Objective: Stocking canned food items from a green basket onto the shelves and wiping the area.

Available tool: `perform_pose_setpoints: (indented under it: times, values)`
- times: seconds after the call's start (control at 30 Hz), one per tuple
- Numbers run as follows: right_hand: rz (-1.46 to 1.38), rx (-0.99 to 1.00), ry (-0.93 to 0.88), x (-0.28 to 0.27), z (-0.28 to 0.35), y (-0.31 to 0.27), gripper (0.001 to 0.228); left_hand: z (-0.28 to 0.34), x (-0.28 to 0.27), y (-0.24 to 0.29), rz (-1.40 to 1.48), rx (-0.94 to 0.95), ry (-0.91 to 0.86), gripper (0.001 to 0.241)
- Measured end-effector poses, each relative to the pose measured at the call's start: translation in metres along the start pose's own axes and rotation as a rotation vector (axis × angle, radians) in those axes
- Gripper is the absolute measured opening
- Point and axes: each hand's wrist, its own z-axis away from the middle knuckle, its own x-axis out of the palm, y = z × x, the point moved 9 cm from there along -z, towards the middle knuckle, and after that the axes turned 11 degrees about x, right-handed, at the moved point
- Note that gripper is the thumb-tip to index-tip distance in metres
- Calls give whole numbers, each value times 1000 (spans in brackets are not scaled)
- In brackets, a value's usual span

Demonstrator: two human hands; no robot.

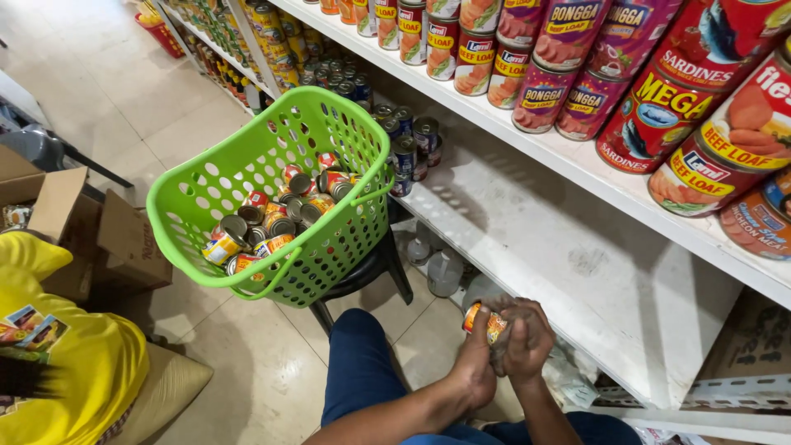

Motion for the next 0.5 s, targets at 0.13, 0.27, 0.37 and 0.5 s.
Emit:
perform_pose_setpoints:
  times: [0.13,0.27,0.37,0.5]
  values:
    - [-119,22,40,-11,-9,22,33,13,9,10,7,14,31,85]
    - [114,132,70,-23,-19,39,30,12,17,26,38,-6,-108,65]
    - [280,361,18,-34,-28,62,24,-9,2,39,78,-22,-158,64]
    - [317,744,-78,-46,-19,78,52,-1,17,110,112,271,-219,83]
